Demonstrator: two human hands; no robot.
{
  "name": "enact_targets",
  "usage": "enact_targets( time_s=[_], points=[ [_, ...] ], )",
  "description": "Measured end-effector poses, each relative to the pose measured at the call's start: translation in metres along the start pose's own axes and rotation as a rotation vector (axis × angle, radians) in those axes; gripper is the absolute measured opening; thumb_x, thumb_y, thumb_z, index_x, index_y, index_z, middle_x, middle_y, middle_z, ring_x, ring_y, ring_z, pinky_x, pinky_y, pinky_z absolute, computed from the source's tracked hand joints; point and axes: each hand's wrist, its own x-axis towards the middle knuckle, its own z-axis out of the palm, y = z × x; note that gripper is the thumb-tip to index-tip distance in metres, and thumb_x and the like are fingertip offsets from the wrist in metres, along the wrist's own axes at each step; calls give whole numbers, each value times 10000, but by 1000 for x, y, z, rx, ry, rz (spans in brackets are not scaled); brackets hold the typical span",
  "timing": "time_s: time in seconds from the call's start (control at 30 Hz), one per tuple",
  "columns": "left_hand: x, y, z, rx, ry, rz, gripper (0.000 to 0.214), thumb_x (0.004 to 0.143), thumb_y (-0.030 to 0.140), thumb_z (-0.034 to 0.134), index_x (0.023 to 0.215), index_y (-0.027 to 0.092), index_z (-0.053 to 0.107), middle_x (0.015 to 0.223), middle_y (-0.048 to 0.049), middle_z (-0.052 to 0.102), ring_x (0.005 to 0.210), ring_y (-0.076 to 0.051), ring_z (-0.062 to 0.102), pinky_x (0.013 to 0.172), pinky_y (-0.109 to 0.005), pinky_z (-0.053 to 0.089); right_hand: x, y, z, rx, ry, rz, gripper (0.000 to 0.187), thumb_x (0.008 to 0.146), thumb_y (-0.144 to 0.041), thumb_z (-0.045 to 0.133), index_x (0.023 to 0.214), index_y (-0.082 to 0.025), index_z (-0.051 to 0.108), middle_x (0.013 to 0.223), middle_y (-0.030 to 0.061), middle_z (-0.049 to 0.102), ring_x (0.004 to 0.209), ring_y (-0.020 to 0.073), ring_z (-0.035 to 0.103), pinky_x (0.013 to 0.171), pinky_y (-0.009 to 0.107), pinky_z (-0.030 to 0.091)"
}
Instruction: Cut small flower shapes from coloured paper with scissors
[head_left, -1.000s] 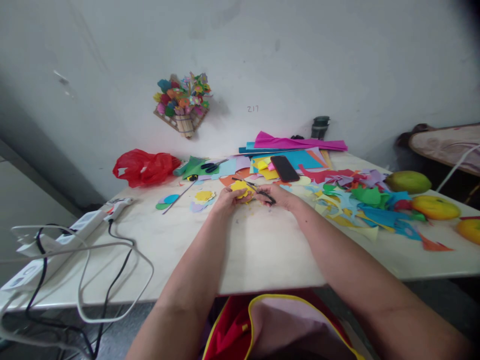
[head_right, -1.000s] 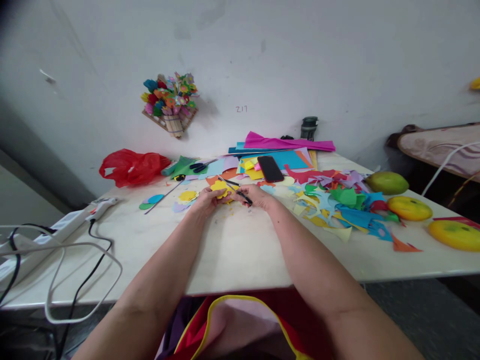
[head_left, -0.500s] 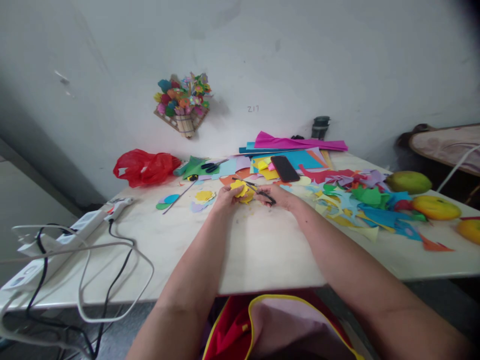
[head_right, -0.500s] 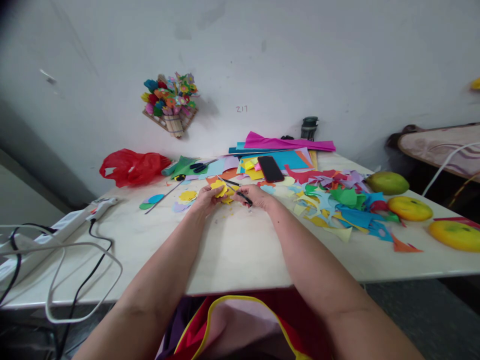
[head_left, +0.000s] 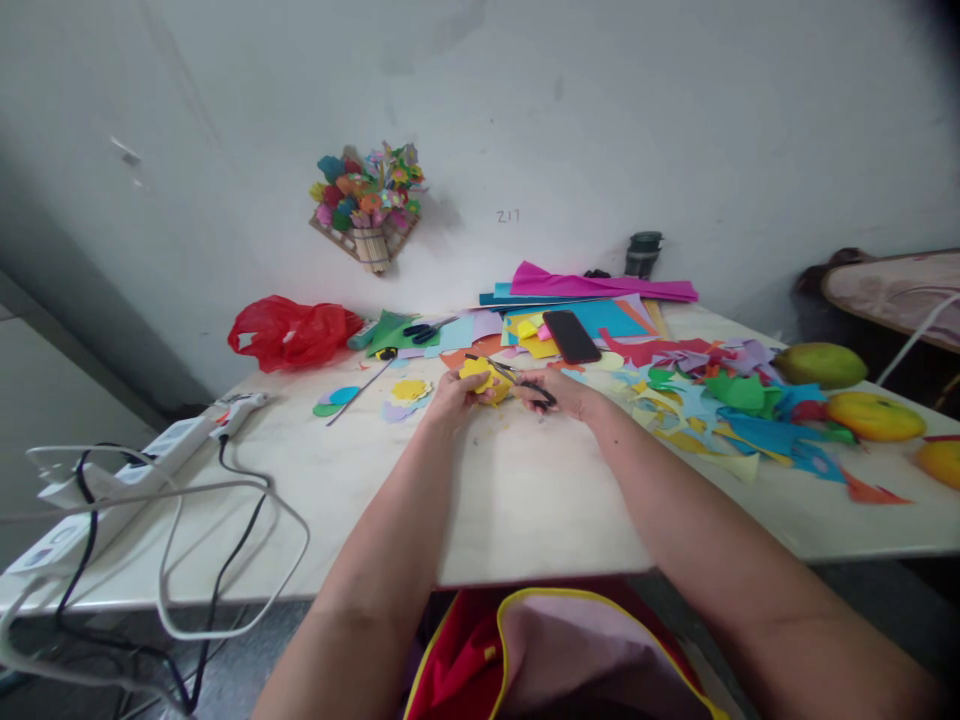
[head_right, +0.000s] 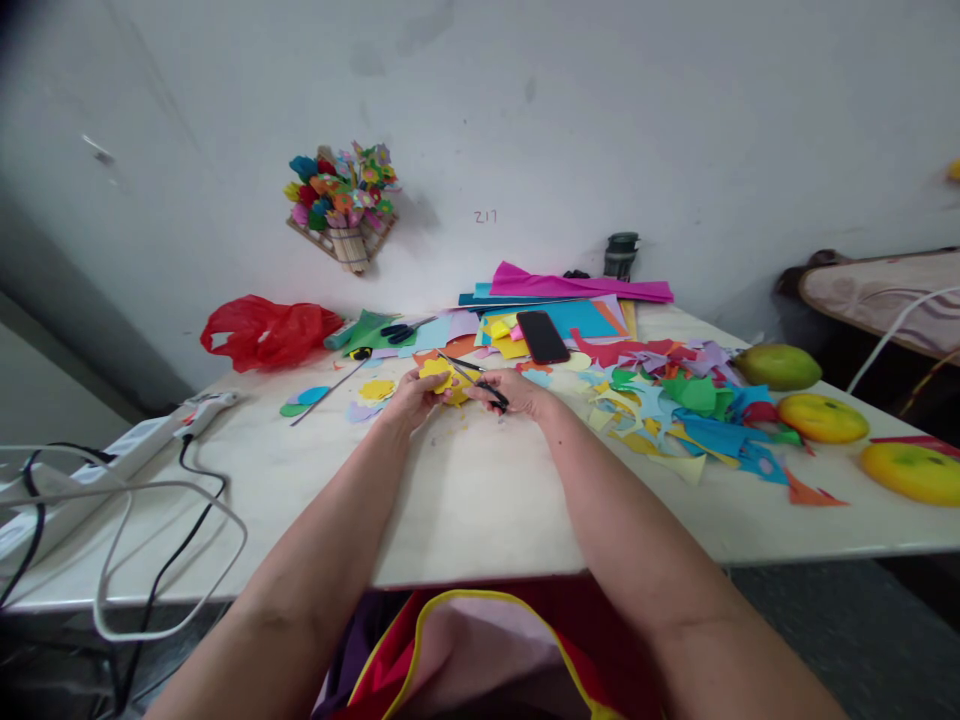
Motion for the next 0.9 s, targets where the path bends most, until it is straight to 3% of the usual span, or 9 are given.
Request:
enact_targets(
  time_s=[0.9],
  points=[
    [-2,-1,0,17,-2,-34,177,641,151,756,783,84,672,768,-122,731,551,-156,660,564,-263,563,-5,-8,7,-36,11,-19,349,704,-404,746,639,-178,488,506,-49,481,417,59,399,401,203,287]
  ],
)
